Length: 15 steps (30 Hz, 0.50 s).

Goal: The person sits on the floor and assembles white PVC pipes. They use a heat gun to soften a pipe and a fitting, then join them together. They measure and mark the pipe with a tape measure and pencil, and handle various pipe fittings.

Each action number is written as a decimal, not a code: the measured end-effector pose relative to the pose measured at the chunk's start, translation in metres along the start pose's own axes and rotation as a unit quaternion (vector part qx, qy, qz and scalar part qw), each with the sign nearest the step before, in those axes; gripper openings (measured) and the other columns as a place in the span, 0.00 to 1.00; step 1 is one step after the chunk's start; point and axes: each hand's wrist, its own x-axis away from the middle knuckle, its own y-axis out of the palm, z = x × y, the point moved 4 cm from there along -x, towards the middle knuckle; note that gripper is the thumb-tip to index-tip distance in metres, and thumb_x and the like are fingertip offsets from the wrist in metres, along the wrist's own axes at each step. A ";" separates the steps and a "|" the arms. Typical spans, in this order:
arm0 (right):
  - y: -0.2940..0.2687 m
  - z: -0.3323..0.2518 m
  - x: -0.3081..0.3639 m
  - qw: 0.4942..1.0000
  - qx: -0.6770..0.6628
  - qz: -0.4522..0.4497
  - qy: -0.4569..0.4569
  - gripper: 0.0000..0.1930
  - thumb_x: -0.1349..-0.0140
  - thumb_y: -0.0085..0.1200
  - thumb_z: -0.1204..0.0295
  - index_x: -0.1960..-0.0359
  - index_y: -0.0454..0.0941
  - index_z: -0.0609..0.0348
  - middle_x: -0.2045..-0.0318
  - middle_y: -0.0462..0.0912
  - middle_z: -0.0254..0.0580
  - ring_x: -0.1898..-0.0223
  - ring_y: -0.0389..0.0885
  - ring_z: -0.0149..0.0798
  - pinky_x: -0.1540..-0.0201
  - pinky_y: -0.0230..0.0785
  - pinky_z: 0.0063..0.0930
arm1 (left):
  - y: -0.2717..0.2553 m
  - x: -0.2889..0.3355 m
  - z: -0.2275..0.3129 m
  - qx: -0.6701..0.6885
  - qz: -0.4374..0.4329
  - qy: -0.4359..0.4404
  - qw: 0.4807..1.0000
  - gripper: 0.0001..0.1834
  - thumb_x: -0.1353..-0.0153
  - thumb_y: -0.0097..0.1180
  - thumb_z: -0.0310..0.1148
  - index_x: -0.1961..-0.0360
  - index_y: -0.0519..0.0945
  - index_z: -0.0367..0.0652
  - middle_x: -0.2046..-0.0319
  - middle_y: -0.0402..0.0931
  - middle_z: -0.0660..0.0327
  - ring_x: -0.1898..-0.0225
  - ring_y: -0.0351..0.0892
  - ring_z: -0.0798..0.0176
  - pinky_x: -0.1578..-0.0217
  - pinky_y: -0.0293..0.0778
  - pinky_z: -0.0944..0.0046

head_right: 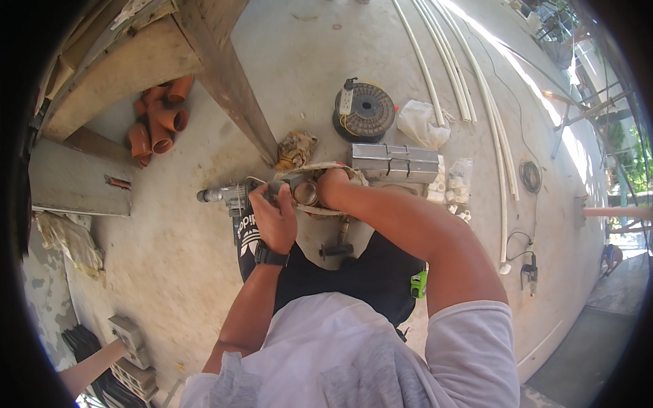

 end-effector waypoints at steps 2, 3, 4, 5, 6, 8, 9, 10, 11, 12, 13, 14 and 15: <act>-0.003 -0.002 -0.003 0.999 0.019 -0.005 -0.044 0.16 0.39 0.57 0.63 0.54 0.88 0.57 0.52 0.88 0.47 0.50 0.86 0.48 0.49 0.78 0.40 | 0.002 0.001 -0.001 -0.006 -0.001 -0.010 1.000 0.25 0.31 0.60 0.41 0.49 0.68 0.29 0.56 0.74 0.37 0.58 0.78 0.34 0.59 0.75 0.46; -0.007 -0.003 -0.006 0.997 0.022 -0.013 -0.066 0.18 0.38 0.54 0.61 0.53 0.87 0.57 0.52 0.87 0.48 0.49 0.86 0.49 0.48 0.77 0.41 | 0.002 0.000 -0.001 0.014 -0.002 -0.004 1.000 0.25 0.31 0.60 0.41 0.49 0.68 0.30 0.56 0.74 0.37 0.58 0.78 0.34 0.59 0.75 0.46; -0.010 -0.005 -0.008 0.996 0.028 -0.018 -0.088 0.20 0.36 0.52 0.59 0.51 0.86 0.58 0.51 0.87 0.49 0.48 0.85 0.50 0.47 0.77 0.42 | 0.001 -0.001 0.001 -0.017 0.009 0.020 1.000 0.24 0.31 0.60 0.39 0.48 0.68 0.29 0.59 0.74 0.41 0.62 0.80 0.43 0.63 0.76 0.52; -0.012 -0.008 -0.008 0.998 -0.015 -0.006 -0.068 0.21 0.36 0.52 0.58 0.51 0.86 0.58 0.51 0.87 0.49 0.48 0.85 0.51 0.47 0.77 0.44 | 0.000 -0.003 0.003 -0.033 0.017 0.051 0.998 0.23 0.30 0.60 0.37 0.48 0.67 0.29 0.61 0.75 0.44 0.67 0.82 0.52 0.67 0.77 0.57; -0.014 -0.013 -0.006 0.997 -0.058 0.010 -0.046 0.21 0.37 0.52 0.57 0.51 0.85 0.58 0.51 0.87 0.50 0.49 0.85 0.51 0.48 0.77 0.47 | -0.001 -0.004 0.006 -0.050 0.024 0.082 0.995 0.22 0.30 0.60 0.35 0.48 0.66 0.29 0.64 0.76 0.48 0.72 0.84 0.61 0.71 0.78 0.62; -0.016 -0.020 -0.005 0.994 -0.107 0.011 -0.006 0.22 0.37 0.51 0.56 0.51 0.85 0.58 0.51 0.86 0.50 0.49 0.86 0.52 0.50 0.77 0.51 | -0.002 -0.003 0.007 -0.053 0.015 0.069 0.996 0.23 0.30 0.61 0.36 0.48 0.67 0.29 0.62 0.75 0.46 0.70 0.84 0.58 0.70 0.78 0.61; -0.017 -0.023 -0.005 0.994 -0.111 -0.004 0.012 0.22 0.37 0.50 0.55 0.51 0.85 0.57 0.50 0.86 0.50 0.50 0.86 0.52 0.51 0.77 0.53 | -0.002 -0.002 0.009 -0.054 0.011 0.061 0.997 0.23 0.31 0.61 0.37 0.48 0.68 0.29 0.61 0.75 0.45 0.69 0.83 0.56 0.69 0.78 0.60; -0.019 -0.025 -0.006 0.993 -0.117 -0.010 0.029 0.22 0.36 0.49 0.55 0.52 0.86 0.57 0.50 0.86 0.50 0.50 0.86 0.52 0.53 0.77 0.56 | -0.002 -0.001 0.009 -0.051 0.006 0.046 0.998 0.24 0.32 0.62 0.38 0.49 0.68 0.29 0.60 0.75 0.44 0.65 0.82 0.49 0.65 0.77 0.56; -0.020 -0.028 -0.008 0.991 -0.127 -0.026 0.042 0.22 0.36 0.49 0.54 0.50 0.86 0.54 0.49 0.86 0.48 0.48 0.85 0.52 0.51 0.75 0.57 | -0.003 0.000 0.010 -0.048 0.003 0.031 0.998 0.24 0.32 0.63 0.40 0.49 0.68 0.30 0.58 0.74 0.42 0.62 0.80 0.42 0.62 0.76 0.51; -0.023 -0.030 -0.010 0.988 -0.140 -0.034 0.053 0.22 0.35 0.49 0.54 0.49 0.85 0.50 0.48 0.86 0.45 0.47 0.84 0.52 0.49 0.74 0.59 | -0.003 0.001 0.010 -0.045 -0.001 0.015 0.999 0.25 0.33 0.63 0.41 0.50 0.69 0.30 0.57 0.74 0.41 0.58 0.78 0.35 0.58 0.76 0.47; -0.024 -0.032 -0.011 0.985 -0.153 -0.043 0.063 0.22 0.34 0.48 0.53 0.47 0.85 0.47 0.47 0.86 0.42 0.45 0.84 0.51 0.47 0.72 0.60 | -0.004 0.000 0.013 -0.052 0.004 0.032 0.998 0.25 0.33 0.63 0.41 0.50 0.69 0.30 0.57 0.74 0.41 0.58 0.78 0.35 0.58 0.76 0.47; -0.025 -0.033 -0.013 0.987 -0.145 -0.041 0.065 0.22 0.34 0.47 0.53 0.47 0.85 0.48 0.47 0.86 0.42 0.46 0.84 0.50 0.47 0.72 0.59 | -0.005 -0.001 0.015 -0.058 0.009 0.048 0.997 0.25 0.34 0.64 0.41 0.50 0.69 0.30 0.57 0.74 0.41 0.59 0.78 0.35 0.58 0.76 0.47; -0.025 -0.035 -0.014 0.988 -0.137 -0.039 0.066 0.22 0.33 0.46 0.53 0.48 0.86 0.48 0.47 0.86 0.42 0.46 0.84 0.49 0.46 0.72 0.57 | -0.007 0.000 0.019 -0.059 0.022 0.083 0.995 0.25 0.34 0.64 0.42 0.50 0.69 0.30 0.57 0.74 0.42 0.59 0.78 0.36 0.58 0.76 0.48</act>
